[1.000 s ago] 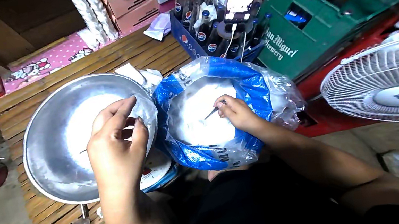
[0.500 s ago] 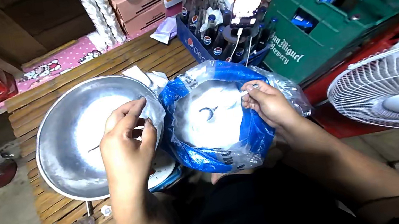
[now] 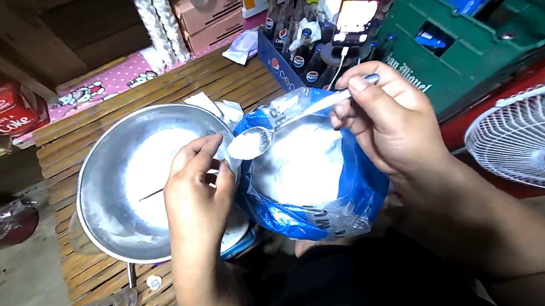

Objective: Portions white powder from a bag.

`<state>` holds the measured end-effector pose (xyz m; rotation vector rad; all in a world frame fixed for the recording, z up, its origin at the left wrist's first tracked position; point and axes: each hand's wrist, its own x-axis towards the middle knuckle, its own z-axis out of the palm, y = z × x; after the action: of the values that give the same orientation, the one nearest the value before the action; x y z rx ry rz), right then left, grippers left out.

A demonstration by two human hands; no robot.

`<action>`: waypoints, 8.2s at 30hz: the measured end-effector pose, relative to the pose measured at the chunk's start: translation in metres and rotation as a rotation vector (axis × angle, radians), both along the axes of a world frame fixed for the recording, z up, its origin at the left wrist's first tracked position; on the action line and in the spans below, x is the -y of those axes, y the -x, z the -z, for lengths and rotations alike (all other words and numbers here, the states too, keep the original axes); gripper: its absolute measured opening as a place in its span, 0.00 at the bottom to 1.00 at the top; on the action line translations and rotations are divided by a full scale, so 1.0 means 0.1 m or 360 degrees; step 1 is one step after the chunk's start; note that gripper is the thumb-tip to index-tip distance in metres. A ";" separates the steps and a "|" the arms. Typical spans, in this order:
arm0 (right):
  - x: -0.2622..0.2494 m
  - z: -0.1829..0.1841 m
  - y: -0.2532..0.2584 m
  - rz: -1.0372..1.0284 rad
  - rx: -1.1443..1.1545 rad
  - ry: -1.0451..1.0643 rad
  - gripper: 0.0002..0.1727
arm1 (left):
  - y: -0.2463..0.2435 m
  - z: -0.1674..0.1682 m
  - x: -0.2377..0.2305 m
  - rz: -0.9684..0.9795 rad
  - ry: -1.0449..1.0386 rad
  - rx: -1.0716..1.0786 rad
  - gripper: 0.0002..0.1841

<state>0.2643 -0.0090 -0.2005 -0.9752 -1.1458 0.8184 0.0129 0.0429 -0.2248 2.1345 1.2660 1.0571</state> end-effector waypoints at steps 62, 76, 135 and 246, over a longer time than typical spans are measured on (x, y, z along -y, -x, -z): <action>-0.05 1.35 -0.35 0.0190 0.1897 0.0374 0.14 | 0.02 -0.04 0.02 0.0024 0.0003 -0.0088 0.20; -0.03 1.08 -0.31 0.0209 0.2094 0.0231 0.14 | 0.02 -0.04 0.01 0.0027 0.0000 -0.0093 0.20; 0.11 1.32 -0.60 0.0201 0.0621 0.1076 0.15 | 0.00 -0.02 -0.01 0.0018 0.0006 -0.0100 0.19; 0.54 1.19 -1.08 -0.0117 0.0138 0.0475 0.08 | -1.16 0.61 -0.12 0.1146 0.0375 -0.1164 0.15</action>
<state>0.3725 -0.0632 -0.3194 -1.2298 -1.1591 1.0353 0.1294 0.0549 -0.2858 2.5426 0.6819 -0.1797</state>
